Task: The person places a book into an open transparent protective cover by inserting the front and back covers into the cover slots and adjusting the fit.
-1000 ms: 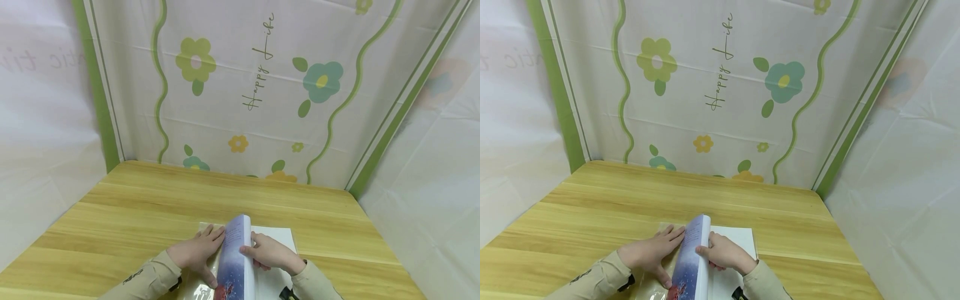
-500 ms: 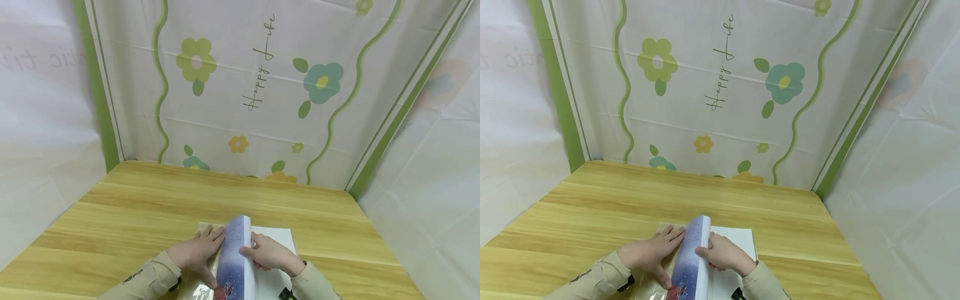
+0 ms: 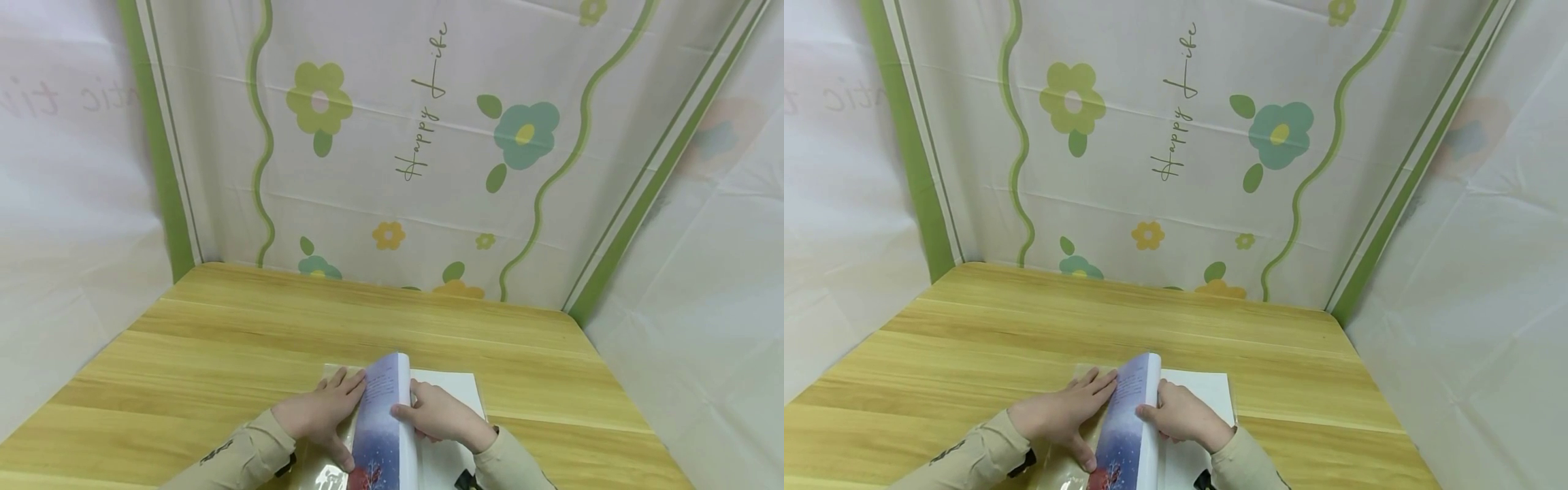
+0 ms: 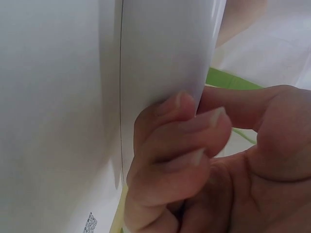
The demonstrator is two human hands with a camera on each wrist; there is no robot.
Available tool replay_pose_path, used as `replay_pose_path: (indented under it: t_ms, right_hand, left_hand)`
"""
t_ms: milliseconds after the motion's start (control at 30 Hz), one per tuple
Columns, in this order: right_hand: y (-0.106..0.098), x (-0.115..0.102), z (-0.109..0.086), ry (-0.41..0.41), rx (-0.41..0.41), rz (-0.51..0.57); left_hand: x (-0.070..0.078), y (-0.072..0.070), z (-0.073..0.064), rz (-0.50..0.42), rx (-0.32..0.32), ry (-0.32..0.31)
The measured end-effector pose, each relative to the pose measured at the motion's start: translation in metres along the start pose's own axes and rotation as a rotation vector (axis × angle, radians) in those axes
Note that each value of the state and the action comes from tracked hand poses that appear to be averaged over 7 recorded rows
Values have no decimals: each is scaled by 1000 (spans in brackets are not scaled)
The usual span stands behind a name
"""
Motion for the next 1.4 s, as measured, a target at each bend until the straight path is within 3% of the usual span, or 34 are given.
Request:
replay_pose_path:
  t_ms: [1400]
  right_hand:
    - [0,-3,0,-16,53,-97]
  left_hand:
    - [1,-1,-2,-23,-24,-18]
Point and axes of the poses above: each hand's wrist, its own z-axis towards the middle knuckle, its own y-axis out of the palm, x = y × z, the point moved 6 cm from there along z, towards the middle knuckle, and after that the axes turned 7 degrees about z, right-handed, at the moved point
